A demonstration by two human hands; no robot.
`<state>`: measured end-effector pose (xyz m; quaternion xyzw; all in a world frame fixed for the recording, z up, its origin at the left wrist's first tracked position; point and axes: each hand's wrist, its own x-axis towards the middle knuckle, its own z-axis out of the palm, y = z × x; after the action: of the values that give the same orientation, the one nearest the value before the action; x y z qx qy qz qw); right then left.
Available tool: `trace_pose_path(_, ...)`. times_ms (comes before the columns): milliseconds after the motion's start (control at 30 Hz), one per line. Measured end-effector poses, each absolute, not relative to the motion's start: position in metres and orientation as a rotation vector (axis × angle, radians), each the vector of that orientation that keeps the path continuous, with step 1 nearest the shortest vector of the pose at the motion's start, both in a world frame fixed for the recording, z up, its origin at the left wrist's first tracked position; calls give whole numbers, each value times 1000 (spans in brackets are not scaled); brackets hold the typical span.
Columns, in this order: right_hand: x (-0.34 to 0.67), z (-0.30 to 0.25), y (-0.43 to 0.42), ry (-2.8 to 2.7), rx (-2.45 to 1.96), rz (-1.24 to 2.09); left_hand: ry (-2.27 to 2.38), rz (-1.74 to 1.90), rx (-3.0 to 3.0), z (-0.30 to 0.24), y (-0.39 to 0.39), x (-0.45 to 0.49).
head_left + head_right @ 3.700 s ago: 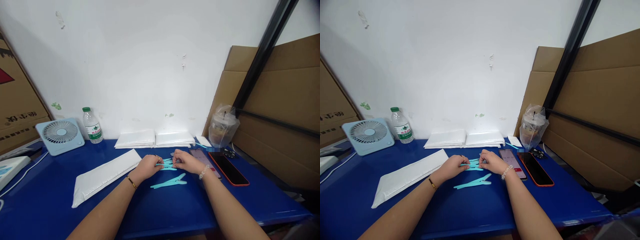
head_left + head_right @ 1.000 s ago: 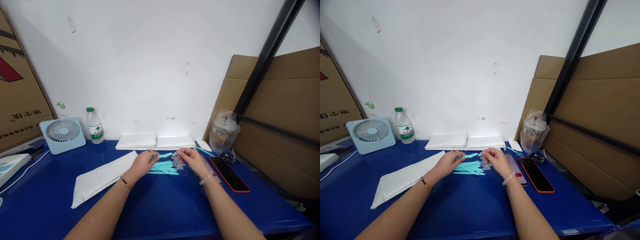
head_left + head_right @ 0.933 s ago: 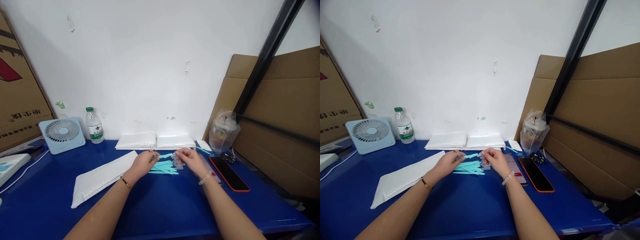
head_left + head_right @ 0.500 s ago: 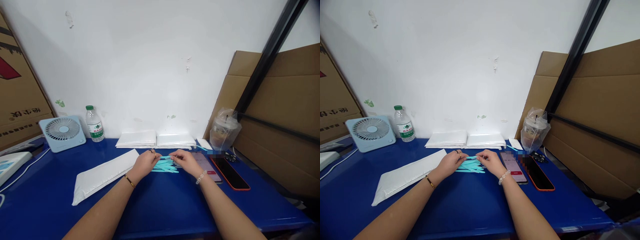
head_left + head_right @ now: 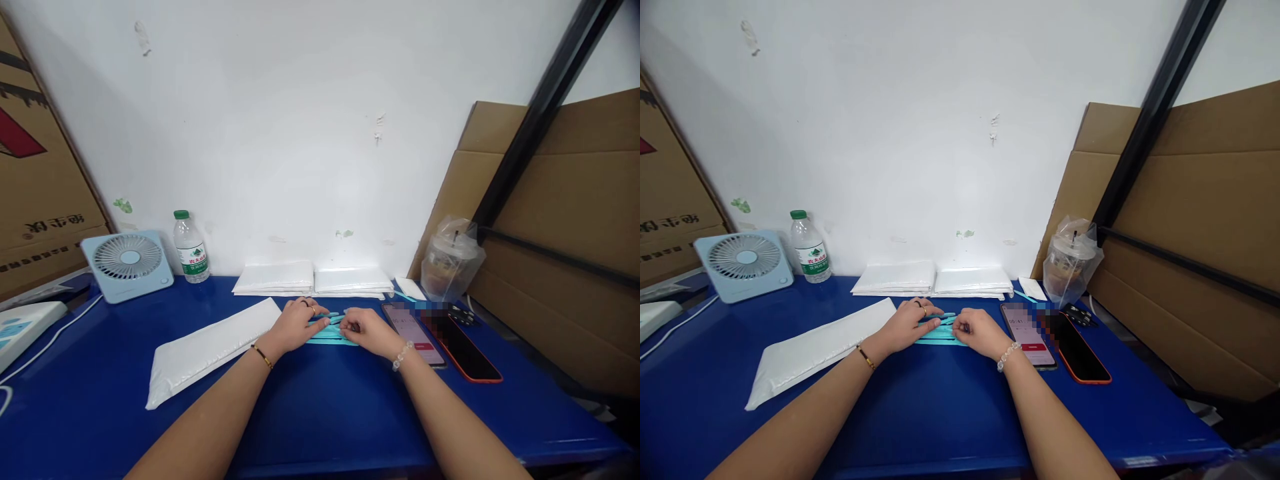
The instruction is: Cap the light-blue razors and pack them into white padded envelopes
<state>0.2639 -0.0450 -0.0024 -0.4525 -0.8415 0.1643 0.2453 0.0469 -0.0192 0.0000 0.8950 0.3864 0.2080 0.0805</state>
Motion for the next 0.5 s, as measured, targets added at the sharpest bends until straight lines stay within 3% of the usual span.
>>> trace_pose_path(233,298,15,-47,-2169,-1389,424,1199,521,2590,2,-17,46)
trace_pose_path(500,289,1,-42,-2412,-1435,292,1267,561,2465,-3,-11,39)
